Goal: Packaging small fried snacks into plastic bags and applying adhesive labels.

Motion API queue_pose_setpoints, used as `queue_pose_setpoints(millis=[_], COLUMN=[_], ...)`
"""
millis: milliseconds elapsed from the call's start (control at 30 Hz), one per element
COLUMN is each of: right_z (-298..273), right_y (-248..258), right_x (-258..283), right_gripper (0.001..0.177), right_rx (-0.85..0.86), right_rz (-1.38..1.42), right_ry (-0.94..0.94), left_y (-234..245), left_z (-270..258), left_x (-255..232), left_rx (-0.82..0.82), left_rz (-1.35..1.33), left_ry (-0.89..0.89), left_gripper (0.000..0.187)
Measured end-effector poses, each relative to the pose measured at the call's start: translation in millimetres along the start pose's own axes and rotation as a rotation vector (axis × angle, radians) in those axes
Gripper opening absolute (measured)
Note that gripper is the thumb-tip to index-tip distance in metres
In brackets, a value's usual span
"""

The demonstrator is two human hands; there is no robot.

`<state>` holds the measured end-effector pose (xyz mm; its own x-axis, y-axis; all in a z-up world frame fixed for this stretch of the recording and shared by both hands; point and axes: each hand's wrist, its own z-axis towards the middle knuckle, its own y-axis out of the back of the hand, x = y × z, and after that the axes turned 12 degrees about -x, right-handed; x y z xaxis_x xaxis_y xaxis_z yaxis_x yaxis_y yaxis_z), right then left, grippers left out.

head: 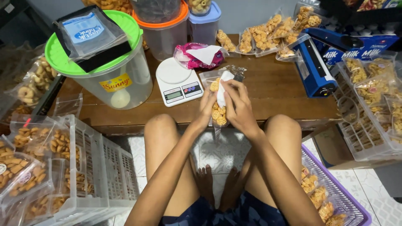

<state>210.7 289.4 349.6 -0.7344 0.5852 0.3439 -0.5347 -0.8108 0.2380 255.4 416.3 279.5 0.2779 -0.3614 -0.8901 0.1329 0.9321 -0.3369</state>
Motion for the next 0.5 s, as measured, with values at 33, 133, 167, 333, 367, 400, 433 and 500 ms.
queue_pose_setpoints(millis=[33,133,167,333,367,400,433,500], right_z=[-1.3,-6.8,-9.8,-16.8,-15.2,-13.5,-12.7,-10.7], right_y=[-1.1,-8.1,-11.9,-22.7,-22.8,-23.0,-22.8,-22.8], right_x=[2.2,7.8,8.5,2.6,4.4,6.3,7.2,8.9], right_gripper=[0.033,0.040,0.055,0.061,0.049,0.039,0.039,0.041], right_rx=[0.000,0.028,0.029,-0.036,-0.011,0.015,0.015,0.047], right_rz=[0.000,0.049,0.060,0.020,0.019,0.019,0.018,0.097], right_ry=[0.000,-0.088,-0.161,-0.288,-0.290,-0.292,-0.294,-0.367], left_y=[-0.9,-7.4,-13.3,-20.6,-23.4,-26.1,-24.6,-21.4], left_z=[-1.8,-8.3,-10.9,-17.4,-18.4,-19.3,-18.8,-17.5], left_x=[-4.3,-25.5,-37.3,-72.2,-76.0,-80.0,-76.5,-69.8], left_rx=[0.000,-0.023,-0.067,-0.118,-0.129,-0.139,-0.138,-0.135], left_rz=[0.000,0.070,0.100,0.278,0.272,0.267,0.267,0.248], left_ry=[0.000,-0.006,0.033,0.090,0.077,0.063,0.065,0.080], left_gripper=[0.057,0.058,0.061,0.071,0.075,0.079,0.079,0.079])
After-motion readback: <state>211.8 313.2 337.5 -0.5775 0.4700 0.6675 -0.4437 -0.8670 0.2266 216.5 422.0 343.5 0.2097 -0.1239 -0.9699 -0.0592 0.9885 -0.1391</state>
